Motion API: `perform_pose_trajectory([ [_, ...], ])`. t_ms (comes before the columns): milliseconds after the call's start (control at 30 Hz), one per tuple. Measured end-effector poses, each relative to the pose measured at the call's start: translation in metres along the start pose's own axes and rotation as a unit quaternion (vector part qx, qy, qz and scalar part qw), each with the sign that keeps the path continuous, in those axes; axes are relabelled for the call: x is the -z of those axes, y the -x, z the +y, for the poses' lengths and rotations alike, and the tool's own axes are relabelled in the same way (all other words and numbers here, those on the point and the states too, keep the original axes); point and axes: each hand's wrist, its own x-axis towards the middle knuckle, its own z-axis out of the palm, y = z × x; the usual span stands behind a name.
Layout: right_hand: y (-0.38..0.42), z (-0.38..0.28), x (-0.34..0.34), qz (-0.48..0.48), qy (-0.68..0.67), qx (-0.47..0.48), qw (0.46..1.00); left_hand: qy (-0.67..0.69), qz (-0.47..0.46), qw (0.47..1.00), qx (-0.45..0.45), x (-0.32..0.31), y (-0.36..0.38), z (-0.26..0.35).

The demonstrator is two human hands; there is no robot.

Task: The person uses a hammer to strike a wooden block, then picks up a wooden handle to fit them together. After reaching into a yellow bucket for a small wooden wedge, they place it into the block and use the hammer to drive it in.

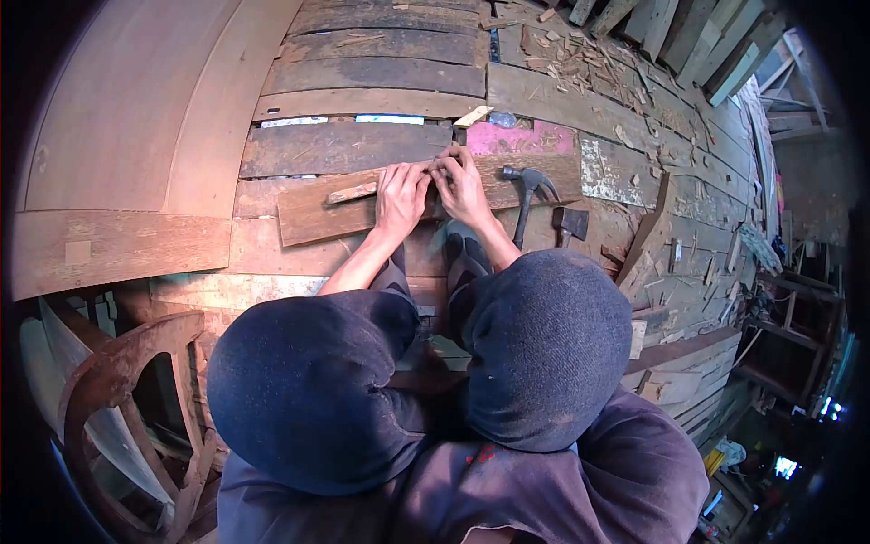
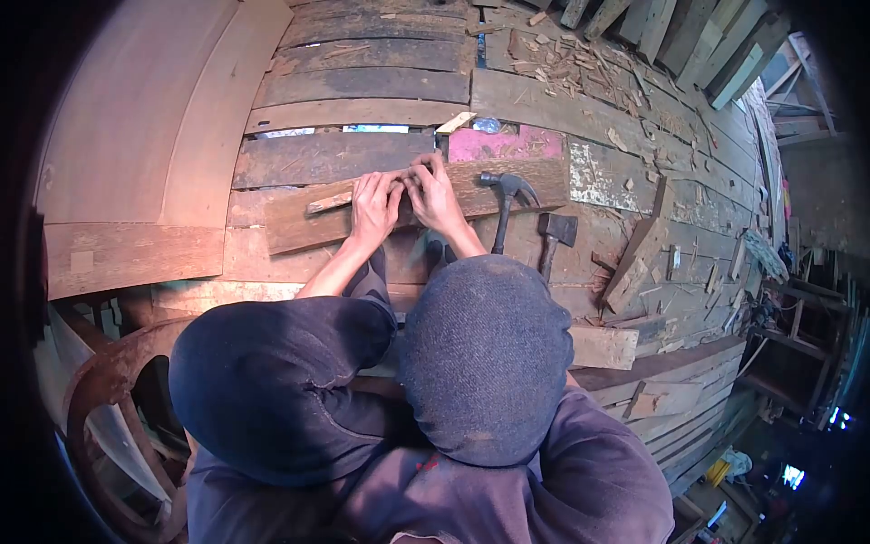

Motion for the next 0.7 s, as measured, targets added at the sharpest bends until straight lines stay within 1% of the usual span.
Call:
perform_pose_trajectory([
  [200, -0.0012, 0.0053, -0.0005, 0.004, -0.005, 0.004, 1.000, 0.018, -0.020, 0.998, 0.057, 0.0022, -0.0032, 0.0006],
  [400, -0.0008, 0.0052, 0.0014, -0.004, -0.021, -0.013, 1.000, 0.027, -0.021, 0.997, 0.073, 0.0030, -0.0052, 0.0007],
  [600, 0.0014, 0.0073, 0.0008, 0.009, -0.002, 0.009, 1.000, 0.011, -0.013, 0.998, 0.055, 0.0027, -0.0030, 0.0007],
  [700, 0.0027, 0.0061, 0.0002, 0.001, -0.030, -0.031, 0.999, 0.013, -0.014, 0.998, 0.063, 0.0031, -0.0028, 0.0024],
])
